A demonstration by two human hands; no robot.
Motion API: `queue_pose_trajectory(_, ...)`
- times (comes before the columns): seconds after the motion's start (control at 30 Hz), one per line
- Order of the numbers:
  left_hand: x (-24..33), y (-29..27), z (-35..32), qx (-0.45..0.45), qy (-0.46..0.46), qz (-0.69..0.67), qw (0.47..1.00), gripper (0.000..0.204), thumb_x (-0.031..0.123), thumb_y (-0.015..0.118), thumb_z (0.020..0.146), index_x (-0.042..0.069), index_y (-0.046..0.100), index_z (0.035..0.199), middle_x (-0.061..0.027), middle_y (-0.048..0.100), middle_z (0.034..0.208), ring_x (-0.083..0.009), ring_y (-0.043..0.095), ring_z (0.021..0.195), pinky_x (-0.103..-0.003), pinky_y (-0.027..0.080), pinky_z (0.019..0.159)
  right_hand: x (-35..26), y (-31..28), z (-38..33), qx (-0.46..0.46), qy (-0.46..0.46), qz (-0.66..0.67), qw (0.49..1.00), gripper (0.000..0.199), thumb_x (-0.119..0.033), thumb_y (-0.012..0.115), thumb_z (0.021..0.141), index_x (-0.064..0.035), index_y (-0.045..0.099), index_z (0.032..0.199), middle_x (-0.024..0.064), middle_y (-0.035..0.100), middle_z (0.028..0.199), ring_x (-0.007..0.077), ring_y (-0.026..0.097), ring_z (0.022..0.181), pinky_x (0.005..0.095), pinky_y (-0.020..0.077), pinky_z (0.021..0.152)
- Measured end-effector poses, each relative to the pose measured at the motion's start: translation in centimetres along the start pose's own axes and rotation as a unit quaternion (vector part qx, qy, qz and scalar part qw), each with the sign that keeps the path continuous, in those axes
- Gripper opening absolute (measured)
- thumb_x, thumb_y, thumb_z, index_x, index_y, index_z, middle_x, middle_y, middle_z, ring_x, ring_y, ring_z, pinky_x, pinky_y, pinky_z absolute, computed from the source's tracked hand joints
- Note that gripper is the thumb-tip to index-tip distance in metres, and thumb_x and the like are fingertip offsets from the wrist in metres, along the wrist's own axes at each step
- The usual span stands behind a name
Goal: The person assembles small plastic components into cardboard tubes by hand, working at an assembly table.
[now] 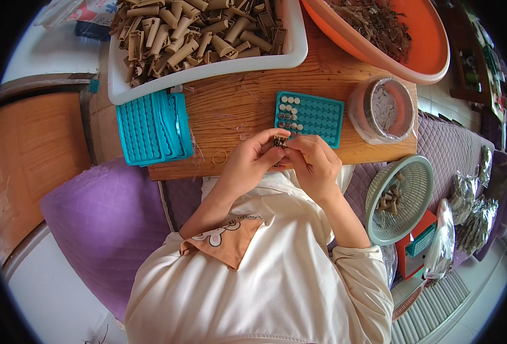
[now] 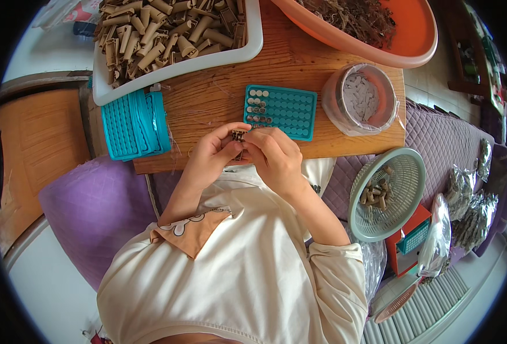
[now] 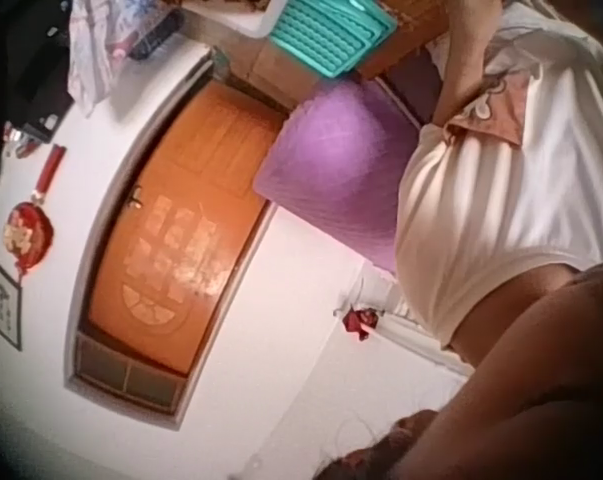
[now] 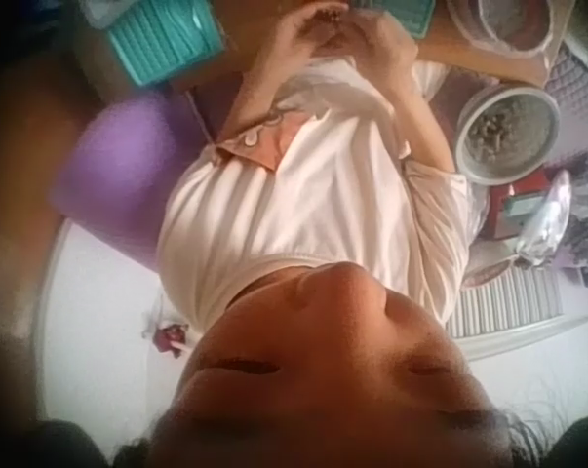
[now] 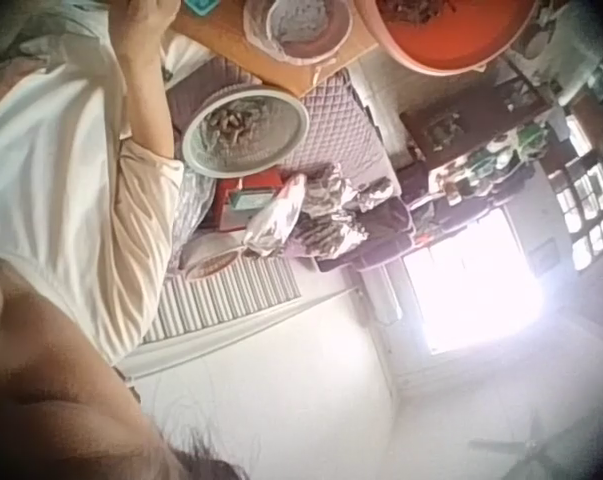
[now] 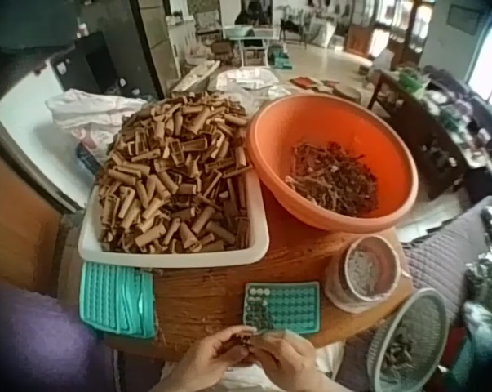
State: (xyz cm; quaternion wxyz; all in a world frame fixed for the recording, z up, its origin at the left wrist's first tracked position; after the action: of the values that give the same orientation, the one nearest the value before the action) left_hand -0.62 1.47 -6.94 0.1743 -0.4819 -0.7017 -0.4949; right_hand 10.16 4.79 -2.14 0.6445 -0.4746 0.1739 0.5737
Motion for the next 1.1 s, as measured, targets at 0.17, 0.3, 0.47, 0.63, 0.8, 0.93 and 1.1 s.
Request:
queue_pose_trajectory(0.17, -0.1, -0.3, -0.3, 0.013, 0.018, 0.13, 0.991, 0.027, 0.007, 0.048, 0.086, -0.002, 0.045, 0.111, -0.0074, 0.058, 0.086, -0.0101, 0.058, 0.076, -0.022, 0.048, 0.065, 0.6, -0.1, 0.2, -0.066, 0.044, 0.029, 0.996, 0.019, 0.005, 0.063, 0.064, -0.0026, 0.056, 0.08, 0.0063, 0.058, 0.069, 0.0199, 0.056, 0.062, 0.0276, 0.0468, 0.055)
queue_pose_trajectory(0.3, 0.4, -0.5, -0.6, -0.009, -0.018, 0.194, 0.981, 0.028, 0.01, 0.05, 0.085, -0.002, 0.047, 0.11, -0.0072, 0.059, 0.086, -0.0097, 0.057, 0.073, -0.023, 0.047, 0.062, 0.8, 0.6, 1.9, -0.229, 0.141, 0.079, 0.96, 0.024, 0.003, 0.063, 0.064, -0.0032, 0.055, 0.086, 0.0083, 0.055, 0.078, 0.0205, 0.054, 0.067, 0.0287, 0.0454, 0.059)
queue_pose_trajectory(0.47, 0.6, 0.0, -0.8, -0.066, -0.036, 0.211, 0.975, 0.025, 0.011, 0.048, 0.086, -0.001, 0.047, 0.108, -0.0076, 0.059, 0.088, -0.011, 0.058, 0.073, -0.024, 0.048, 0.064, 0.9, 1.1, 4.7, -0.299, 0.153, 0.1, 0.937, 0.033, 0.0, 0.065, 0.062, -0.003, 0.054, 0.093, 0.0096, 0.051, 0.085, 0.0235, 0.053, 0.075, 0.0304, 0.0442, 0.065)
queue_pose_trajectory(0.63, 1.2, -1.0, -1.1, -0.084, -0.022, 0.045, 0.995, 0.025, 0.014, 0.048, 0.087, 0.001, 0.046, 0.108, -0.0078, 0.058, 0.092, -0.0135, 0.057, 0.079, -0.025, 0.047, 0.07, -0.3, 2.4, 9.0, -0.401, -0.042, 0.061, 0.913, 0.03, -0.008, 0.066, 0.064, -0.0022, 0.057, 0.092, 0.0094, 0.056, 0.084, 0.0225, 0.055, 0.075, 0.0295, 0.0449, 0.068)
queue_pose_trajectory(0.8, 1.7, -1.2, -0.9, -0.05, -0.001, 0.028, 0.998, 0.026, 0.019, 0.047, 0.086, 0.002, 0.046, 0.106, -0.008, 0.058, 0.091, -0.0146, 0.059, 0.081, -0.027, 0.049, 0.071, 1.6, 3.6, 15.8, -0.237, 0.043, 0.018, 0.97, 0.026, -0.013, 0.064, 0.069, -0.0041, 0.057, 0.093, 0.0123, 0.058, 0.08, 0.0257, 0.056, 0.072, 0.0323, 0.0465, 0.062)
queue_pose_trajectory(0.93, 1.6, -0.9, -0.8, -0.051, 0.001, 0.021, 0.998, 0.024, 0.017, 0.047, 0.086, 0.003, 0.047, 0.106, -0.0087, 0.058, 0.093, -0.0145, 0.058, 0.081, -0.027, 0.048, 0.073, 3.0, 5.2, 19.4, -0.064, -0.052, -0.187, 0.979, 0.023, -0.015, 0.061, 0.072, -0.0049, 0.056, 0.092, 0.0166, 0.058, 0.08, 0.0314, 0.058, 0.07, 0.0377, 0.0478, 0.06)
queue_pose_trajectory(1.1, 1.1, -0.5, -0.7, -0.053, -0.024, 0.01, 0.998, 0.023, 0.014, 0.047, 0.086, 0.002, 0.048, 0.106, -0.009, 0.058, 0.094, -0.0136, 0.057, 0.081, -0.026, 0.048, 0.074, 2.9, 7.4, 20.6, -0.046, -0.064, -0.215, 0.973, 0.023, -0.014, 0.059, 0.072, -0.0061, 0.056, 0.093, 0.0162, 0.055, 0.083, 0.0322, 0.057, 0.072, 0.0388, 0.0484, 0.061)
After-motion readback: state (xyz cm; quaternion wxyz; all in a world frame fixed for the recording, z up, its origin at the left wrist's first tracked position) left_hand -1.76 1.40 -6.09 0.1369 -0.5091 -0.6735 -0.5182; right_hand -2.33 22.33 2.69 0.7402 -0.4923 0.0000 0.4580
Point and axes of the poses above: each hand's wrist, its own z-axis towards the middle knuckle, its own y-axis out of the palm, x = y × z, the point moved 6 cm from there along z, towards the middle knuckle
